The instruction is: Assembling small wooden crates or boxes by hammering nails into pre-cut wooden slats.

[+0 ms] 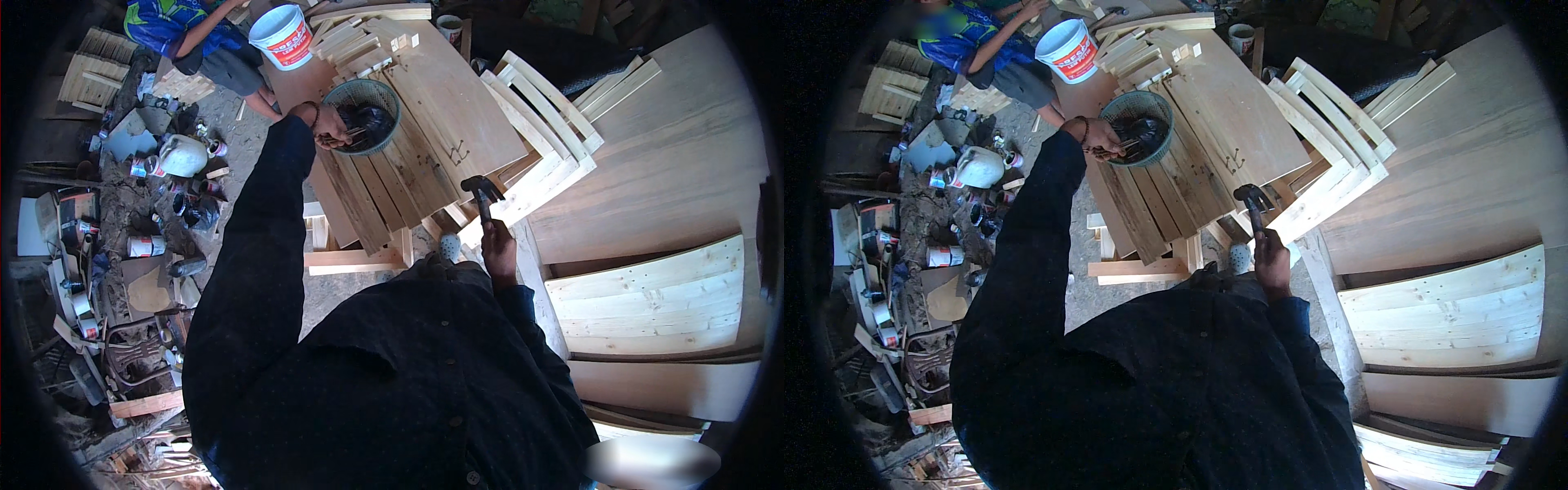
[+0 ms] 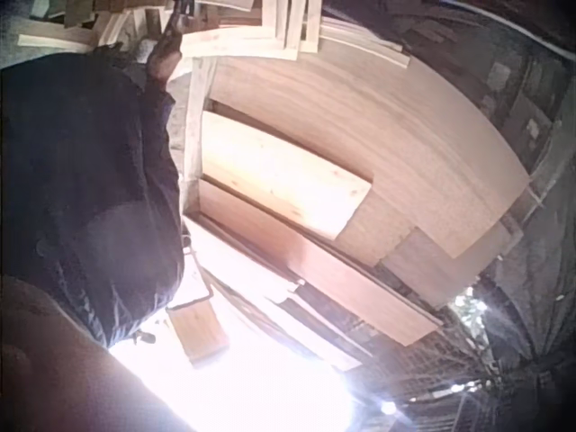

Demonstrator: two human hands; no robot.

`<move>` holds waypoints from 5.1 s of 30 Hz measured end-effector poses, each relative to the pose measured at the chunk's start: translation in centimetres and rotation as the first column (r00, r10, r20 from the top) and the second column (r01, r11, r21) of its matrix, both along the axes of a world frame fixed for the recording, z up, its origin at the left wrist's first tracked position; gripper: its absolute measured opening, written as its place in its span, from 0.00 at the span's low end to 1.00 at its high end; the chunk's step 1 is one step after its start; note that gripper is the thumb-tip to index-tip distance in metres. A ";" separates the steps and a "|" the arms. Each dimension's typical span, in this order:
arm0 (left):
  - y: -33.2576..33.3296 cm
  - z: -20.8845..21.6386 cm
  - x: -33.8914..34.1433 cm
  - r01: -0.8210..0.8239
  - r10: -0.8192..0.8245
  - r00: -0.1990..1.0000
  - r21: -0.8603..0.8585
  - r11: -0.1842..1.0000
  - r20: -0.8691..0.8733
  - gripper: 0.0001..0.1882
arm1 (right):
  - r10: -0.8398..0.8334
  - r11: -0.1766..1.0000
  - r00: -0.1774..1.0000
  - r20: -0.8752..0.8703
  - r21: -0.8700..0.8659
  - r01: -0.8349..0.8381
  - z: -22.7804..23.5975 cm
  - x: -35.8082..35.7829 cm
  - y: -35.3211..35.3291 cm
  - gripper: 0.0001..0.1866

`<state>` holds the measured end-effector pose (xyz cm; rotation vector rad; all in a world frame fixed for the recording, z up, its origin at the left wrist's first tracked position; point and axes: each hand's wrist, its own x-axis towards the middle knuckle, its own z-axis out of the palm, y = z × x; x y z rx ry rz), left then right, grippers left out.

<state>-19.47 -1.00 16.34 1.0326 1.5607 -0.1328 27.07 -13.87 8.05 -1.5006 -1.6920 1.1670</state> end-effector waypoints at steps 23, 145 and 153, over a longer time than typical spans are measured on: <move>-12.4 -11.8 8.3 -0.017 0.217 0.967 0.819 0.574 -0.133 0.13 | -0.004 0.997 1.000 0.019 -0.075 0.005 -0.8 -2.9 -1.0 0.14; -13.7 -15.2 15.4 -0.272 0.432 0.884 0.947 0.170 0.177 0.09 | 0.268 0.960 0.949 0.163 -0.127 -0.249 -1.2 -6.2 0.0 0.13; -13.4 -16.5 14.9 -0.234 0.434 0.889 0.960 0.156 0.146 0.10 | 0.296 0.950 0.942 0.158 -0.155 -0.273 -0.8 -6.6 0.0 0.13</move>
